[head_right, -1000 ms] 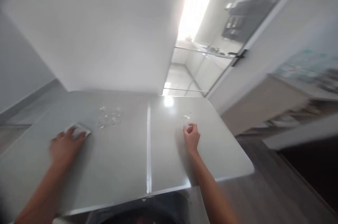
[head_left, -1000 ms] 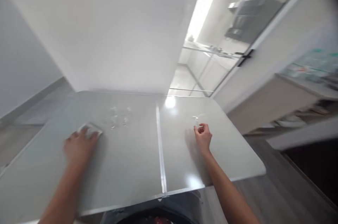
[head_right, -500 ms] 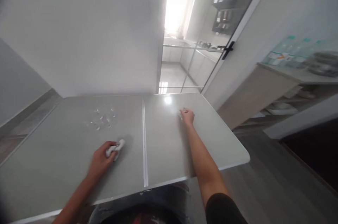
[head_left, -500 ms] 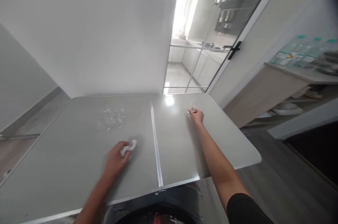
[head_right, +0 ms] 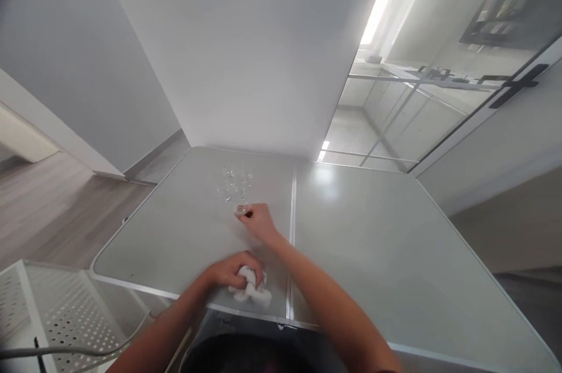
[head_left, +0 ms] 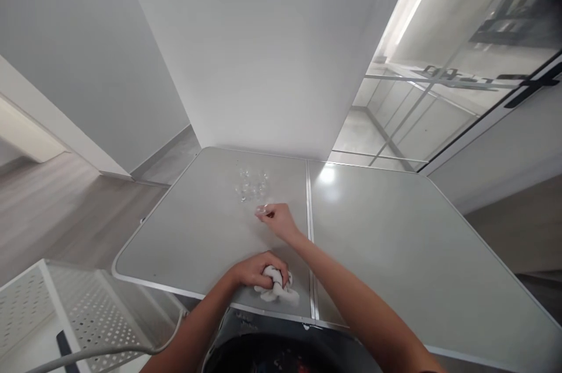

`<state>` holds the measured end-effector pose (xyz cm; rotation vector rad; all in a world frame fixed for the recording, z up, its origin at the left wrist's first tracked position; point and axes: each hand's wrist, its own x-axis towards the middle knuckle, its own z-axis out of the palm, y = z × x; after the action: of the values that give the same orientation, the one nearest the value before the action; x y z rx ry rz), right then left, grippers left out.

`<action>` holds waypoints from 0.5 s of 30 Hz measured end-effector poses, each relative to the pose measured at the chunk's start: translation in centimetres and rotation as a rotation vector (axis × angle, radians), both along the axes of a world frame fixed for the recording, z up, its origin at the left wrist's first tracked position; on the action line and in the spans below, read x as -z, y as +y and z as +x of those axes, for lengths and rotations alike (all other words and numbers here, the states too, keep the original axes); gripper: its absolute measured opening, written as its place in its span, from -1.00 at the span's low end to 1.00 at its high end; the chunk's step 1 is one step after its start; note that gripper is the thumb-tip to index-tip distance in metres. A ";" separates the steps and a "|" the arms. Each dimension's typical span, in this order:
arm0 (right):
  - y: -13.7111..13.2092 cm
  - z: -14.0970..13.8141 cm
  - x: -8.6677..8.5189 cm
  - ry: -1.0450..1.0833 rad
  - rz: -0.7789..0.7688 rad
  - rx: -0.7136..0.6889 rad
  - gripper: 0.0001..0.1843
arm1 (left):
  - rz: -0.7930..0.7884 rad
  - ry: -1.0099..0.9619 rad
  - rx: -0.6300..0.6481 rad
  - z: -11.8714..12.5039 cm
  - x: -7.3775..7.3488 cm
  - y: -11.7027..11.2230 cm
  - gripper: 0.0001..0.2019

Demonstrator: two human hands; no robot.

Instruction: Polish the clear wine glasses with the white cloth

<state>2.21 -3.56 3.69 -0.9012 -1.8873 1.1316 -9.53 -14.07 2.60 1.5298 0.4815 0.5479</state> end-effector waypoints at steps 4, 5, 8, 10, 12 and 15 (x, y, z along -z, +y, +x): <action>-0.1 -4.6 1.3 -0.099 0.014 -0.054 -0.70 | 0.015 -0.018 -0.016 0.1 0.4 -0.4 -0.73; 0.0 -5.1 1.6 -0.119 0.015 -0.054 -0.70 | 0.020 -0.023 -0.020 0.0 0.4 -0.5 -0.73; 0.1 -5.8 2.6 -0.166 0.011 -0.040 -0.70 | 0.050 -0.049 -0.038 -0.1 0.2 -0.5 -0.74; 0.0 -6.1 3.0 -0.187 -0.002 -0.025 -0.72 | 0.063 -0.074 -0.067 -0.4 -0.1 -0.4 -0.75; 0.0 -6.1 3.1 -0.187 -0.028 -0.028 -0.76 | 0.056 -0.098 -0.112 -0.6 -0.4 -0.3 -0.75; 0.4 -4.5 2.5 -0.134 -0.112 -0.032 -0.79 | 0.020 -0.141 -0.254 -0.4 -0.9 -0.3 -0.74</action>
<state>-2.25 -3.20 1.23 -1.0355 -1.9678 1.2331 -9.92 -14.36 3.50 1.4459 0.5665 0.8534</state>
